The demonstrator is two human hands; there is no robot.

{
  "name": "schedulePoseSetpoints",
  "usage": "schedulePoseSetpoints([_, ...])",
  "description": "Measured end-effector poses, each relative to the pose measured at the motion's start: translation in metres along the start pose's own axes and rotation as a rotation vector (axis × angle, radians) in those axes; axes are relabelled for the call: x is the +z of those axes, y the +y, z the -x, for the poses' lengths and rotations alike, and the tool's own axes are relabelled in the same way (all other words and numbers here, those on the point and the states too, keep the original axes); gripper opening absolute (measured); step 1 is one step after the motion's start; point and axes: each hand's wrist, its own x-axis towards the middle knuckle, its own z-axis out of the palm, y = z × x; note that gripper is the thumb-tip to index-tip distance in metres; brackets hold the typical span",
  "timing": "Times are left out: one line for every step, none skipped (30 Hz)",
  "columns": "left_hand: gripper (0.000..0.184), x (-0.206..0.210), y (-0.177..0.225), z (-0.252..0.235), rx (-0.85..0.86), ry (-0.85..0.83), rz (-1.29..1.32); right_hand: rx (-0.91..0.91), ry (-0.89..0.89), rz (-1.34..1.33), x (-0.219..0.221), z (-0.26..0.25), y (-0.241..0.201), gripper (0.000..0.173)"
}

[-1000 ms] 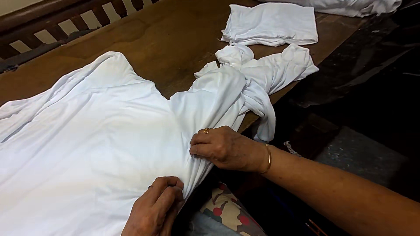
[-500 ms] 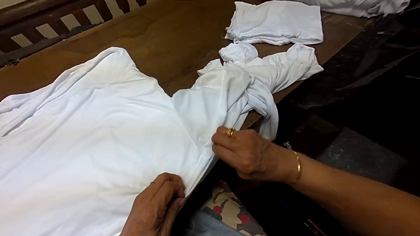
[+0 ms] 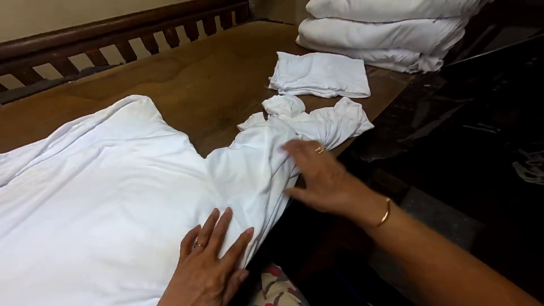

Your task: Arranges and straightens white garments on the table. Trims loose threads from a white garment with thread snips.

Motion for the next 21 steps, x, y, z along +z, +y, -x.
schedulePoseSetpoints([0.057,-0.001,0.001,0.001,0.003,-0.028,-0.006,0.155,-0.016,-0.007,-0.006,-0.006,0.021,0.097])
schedulePoseSetpoints([0.061,-0.002,0.001,0.001,0.006,-0.043,-0.015,0.292,-0.05,-0.041,-0.01,-0.011,0.041,0.108])
schedulePoseSetpoints([0.065,-0.002,0.001,0.0,0.01,-0.053,-0.026,0.39,-0.09,-0.087,-0.012,-0.014,0.06,0.112])
schedulePoseSetpoints([0.069,-0.003,0.0,0.0,0.013,-0.066,-0.035,0.434,-0.128,-0.123,-0.012,-0.016,0.076,0.11])
schedulePoseSetpoints([0.071,-0.004,0.0,-0.001,0.012,-0.08,-0.04,0.43,-0.146,-0.138,-0.011,-0.017,0.087,0.1])
schedulePoseSetpoints([0.073,-0.005,0.001,-0.001,0.007,-0.097,-0.04,0.404,-0.144,-0.135,-0.011,-0.019,0.094,0.084])
schedulePoseSetpoints([0.072,-0.006,0.002,-0.001,0.003,-0.11,-0.038,0.381,-0.148,-0.098,-0.01,-0.022,0.095,0.067])
schedulePoseSetpoints([0.071,-0.007,0.002,-0.001,0.0,-0.123,-0.035,0.347,-0.154,-0.012,-0.009,-0.025,0.094,0.055])
schedulePoseSetpoints([0.069,-0.007,0.002,-0.001,-0.001,-0.135,-0.034,0.288,-0.143,0.108,-0.005,-0.029,0.094,0.047])
schedulePoseSetpoints([0.067,-0.008,0.002,-0.002,0.0,-0.142,-0.033,0.207,-0.092,0.215,-0.001,-0.033,0.1,0.038])
schedulePoseSetpoints([0.066,-0.009,0.003,-0.002,0.005,-0.149,-0.031,0.135,-0.016,0.278,0.0,-0.039,0.11,0.028])
schedulePoseSetpoints([0.066,-0.01,0.003,-0.002,0.008,-0.162,-0.024,0.096,0.053,0.315,-0.003,-0.049,0.122,0.02])
schedulePoseSetpoints([0.065,-0.012,0.002,-0.002,0.007,-0.179,-0.009,0.105,0.099,0.342,-0.012,-0.061,0.133,0.018])
schedulePoseSetpoints([0.065,-0.014,0.002,-0.003,0.003,-0.206,0.012,0.143,0.14,0.363,-0.025,-0.075,0.143,0.019])
schedulePoseSetpoints([0.065,-0.016,0.002,-0.004,0.0,-0.232,0.026,0.184,0.178,0.389,-0.038,-0.088,0.153,0.022])
schedulePoseSetpoints([0.065,-0.019,0.003,-0.006,-0.006,-0.253,0.043,0.21,0.205,0.417,-0.048,-0.099,0.162,0.026])
schedulePoseSetpoints([0.067,-0.02,0.003,-0.007,-0.015,-0.269,0.055,0.228,0.203,0.439,-0.054,-0.107,0.172,0.03])
schedulePoseSetpoints([0.071,-0.021,0.004,-0.007,-0.025,-0.269,0.066,0.242,0.141,0.439,-0.055,-0.111,0.184,0.034])
schedulePoseSetpoints([0.077,-0.022,0.004,-0.007,-0.032,-0.264,0.063,0.271,-0.009,0.418,-0.052,-0.112,0.195,0.037])
schedulePoseSetpoints([0.084,-0.021,0.004,-0.008,-0.04,-0.261,0.058,0.344,-0.24,0.387,-0.05,-0.114,0.202,0.039])
schedulePoseSetpoints([0.09,-0.021,0.004,-0.008,-0.048,-0.267,0.054,0.435,-0.508,0.362,-0.051,-0.12,0.203,0.044])
